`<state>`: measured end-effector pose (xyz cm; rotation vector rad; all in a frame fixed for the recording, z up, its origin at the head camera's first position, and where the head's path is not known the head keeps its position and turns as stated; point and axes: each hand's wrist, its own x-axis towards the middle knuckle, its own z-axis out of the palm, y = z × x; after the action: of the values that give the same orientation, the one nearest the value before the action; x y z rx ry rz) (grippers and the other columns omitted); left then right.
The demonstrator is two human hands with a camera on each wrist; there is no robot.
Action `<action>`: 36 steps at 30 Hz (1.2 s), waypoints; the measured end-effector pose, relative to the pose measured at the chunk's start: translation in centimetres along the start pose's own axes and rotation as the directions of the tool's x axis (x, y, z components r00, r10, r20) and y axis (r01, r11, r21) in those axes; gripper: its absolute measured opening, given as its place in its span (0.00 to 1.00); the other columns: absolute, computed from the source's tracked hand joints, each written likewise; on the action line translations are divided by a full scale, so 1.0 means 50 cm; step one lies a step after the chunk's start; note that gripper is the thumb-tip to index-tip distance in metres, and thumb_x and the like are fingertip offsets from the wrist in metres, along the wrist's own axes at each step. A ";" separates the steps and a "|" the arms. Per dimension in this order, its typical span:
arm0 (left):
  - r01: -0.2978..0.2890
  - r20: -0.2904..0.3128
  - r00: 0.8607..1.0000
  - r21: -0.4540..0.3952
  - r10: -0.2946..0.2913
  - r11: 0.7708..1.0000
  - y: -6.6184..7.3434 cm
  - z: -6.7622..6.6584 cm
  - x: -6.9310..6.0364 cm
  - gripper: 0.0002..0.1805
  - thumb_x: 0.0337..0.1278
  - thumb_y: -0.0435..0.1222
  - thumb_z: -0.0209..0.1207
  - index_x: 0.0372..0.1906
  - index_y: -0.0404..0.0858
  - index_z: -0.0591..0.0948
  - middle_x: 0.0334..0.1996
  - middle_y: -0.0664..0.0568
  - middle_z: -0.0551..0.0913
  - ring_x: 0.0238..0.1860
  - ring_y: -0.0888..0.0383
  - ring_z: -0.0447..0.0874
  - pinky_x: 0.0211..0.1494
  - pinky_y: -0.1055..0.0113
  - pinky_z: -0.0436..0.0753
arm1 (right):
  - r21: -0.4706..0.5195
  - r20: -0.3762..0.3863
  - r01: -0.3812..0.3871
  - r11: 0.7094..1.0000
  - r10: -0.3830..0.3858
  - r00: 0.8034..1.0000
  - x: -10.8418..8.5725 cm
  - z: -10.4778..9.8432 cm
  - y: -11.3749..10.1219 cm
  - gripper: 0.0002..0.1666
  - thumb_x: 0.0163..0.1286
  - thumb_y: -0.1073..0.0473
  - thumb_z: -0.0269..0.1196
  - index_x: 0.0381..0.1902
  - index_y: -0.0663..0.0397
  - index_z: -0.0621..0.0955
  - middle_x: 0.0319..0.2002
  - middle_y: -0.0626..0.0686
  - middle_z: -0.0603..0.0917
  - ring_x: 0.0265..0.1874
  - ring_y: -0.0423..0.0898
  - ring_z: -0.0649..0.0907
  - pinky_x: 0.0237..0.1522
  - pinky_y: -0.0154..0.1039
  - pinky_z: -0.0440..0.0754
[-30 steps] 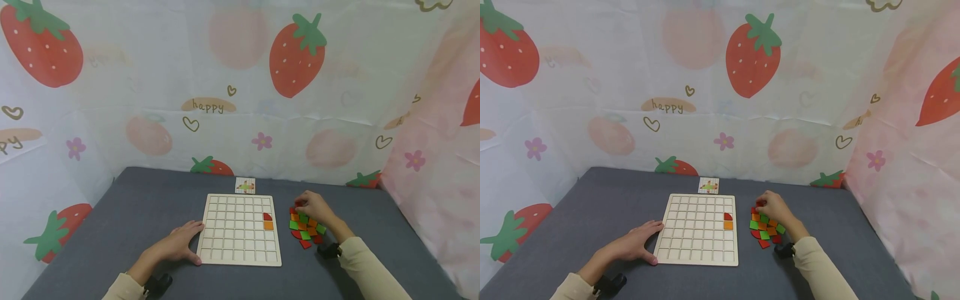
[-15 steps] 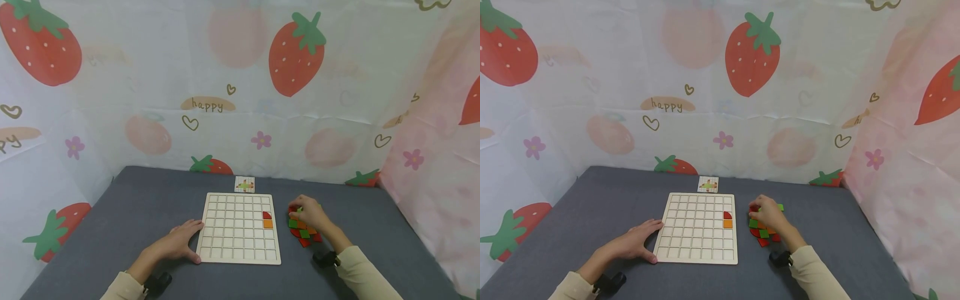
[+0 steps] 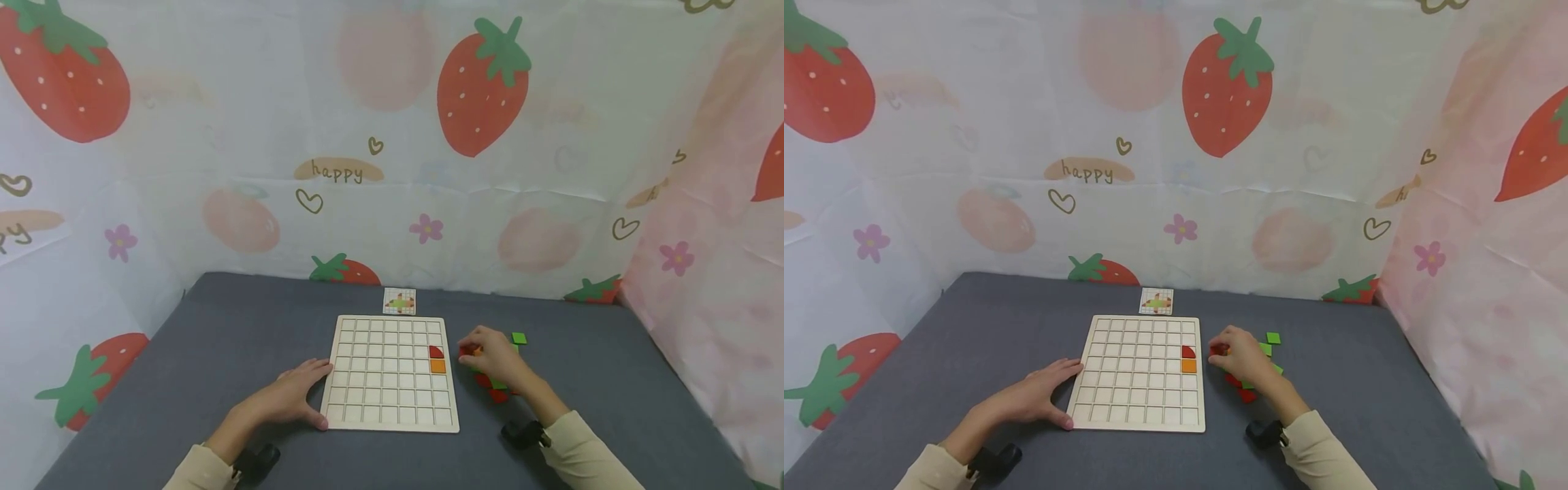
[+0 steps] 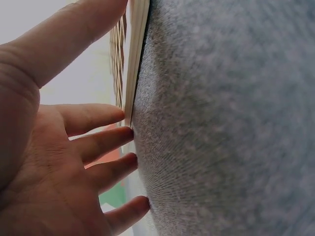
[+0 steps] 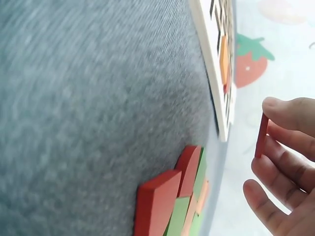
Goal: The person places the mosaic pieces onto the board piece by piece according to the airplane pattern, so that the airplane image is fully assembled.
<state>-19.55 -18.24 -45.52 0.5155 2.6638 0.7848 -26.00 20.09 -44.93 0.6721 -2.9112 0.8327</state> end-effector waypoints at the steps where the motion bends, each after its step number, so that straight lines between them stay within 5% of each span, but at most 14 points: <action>1: 0.000 0.004 1.000 -0.003 0.000 1.000 0.000 -0.001 0.000 0.54 0.34 0.45 0.76 0.70 0.29 0.65 0.72 0.35 0.63 0.75 0.35 0.53 0.69 0.32 0.55 | 0.000 -0.001 0.004 1.000 -0.004 1.000 -0.001 0.001 -0.004 0.15 0.60 0.62 0.70 0.45 0.61 0.86 0.39 0.51 0.82 0.37 0.45 0.80 0.38 0.39 0.80; 12: -0.006 0.005 1.000 0.021 0.006 1.000 0.001 -0.003 0.004 0.53 0.33 0.44 0.77 0.69 0.29 0.66 0.71 0.35 0.64 0.74 0.33 0.53 0.68 0.31 0.56 | 0.019 0.073 -0.003 1.000 0.002 0.997 -0.004 0.020 -0.035 0.15 0.60 0.61 0.70 0.45 0.58 0.87 0.39 0.50 0.82 0.37 0.43 0.80 0.41 0.39 0.81; 22: -0.008 0.002 1.000 0.012 0.008 1.000 0.003 -0.002 0.007 0.54 0.33 0.44 0.76 0.69 0.28 0.66 0.71 0.35 0.64 0.75 0.33 0.52 0.68 0.31 0.55 | 0.015 0.123 0.020 1.000 -0.022 0.992 -0.012 0.040 -0.058 0.15 0.59 0.59 0.70 0.44 0.56 0.87 0.39 0.49 0.81 0.34 0.41 0.75 0.33 0.32 0.75; 36: 0.001 0.007 1.000 0.019 -0.001 1.000 0.000 0.001 0.009 0.53 0.33 0.43 0.77 0.70 0.29 0.66 0.72 0.36 0.63 0.75 0.33 0.52 0.69 0.31 0.55 | -0.046 0.167 0.143 0.989 -0.133 0.977 -0.010 0.050 -0.071 0.12 0.58 0.60 0.71 0.41 0.57 0.87 0.32 0.48 0.80 0.29 0.40 0.72 0.30 0.30 0.72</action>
<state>-19.92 -18.01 -45.63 0.5213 2.6673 0.7560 -23.87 16.29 -45.40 0.9682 -2.9732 0.7078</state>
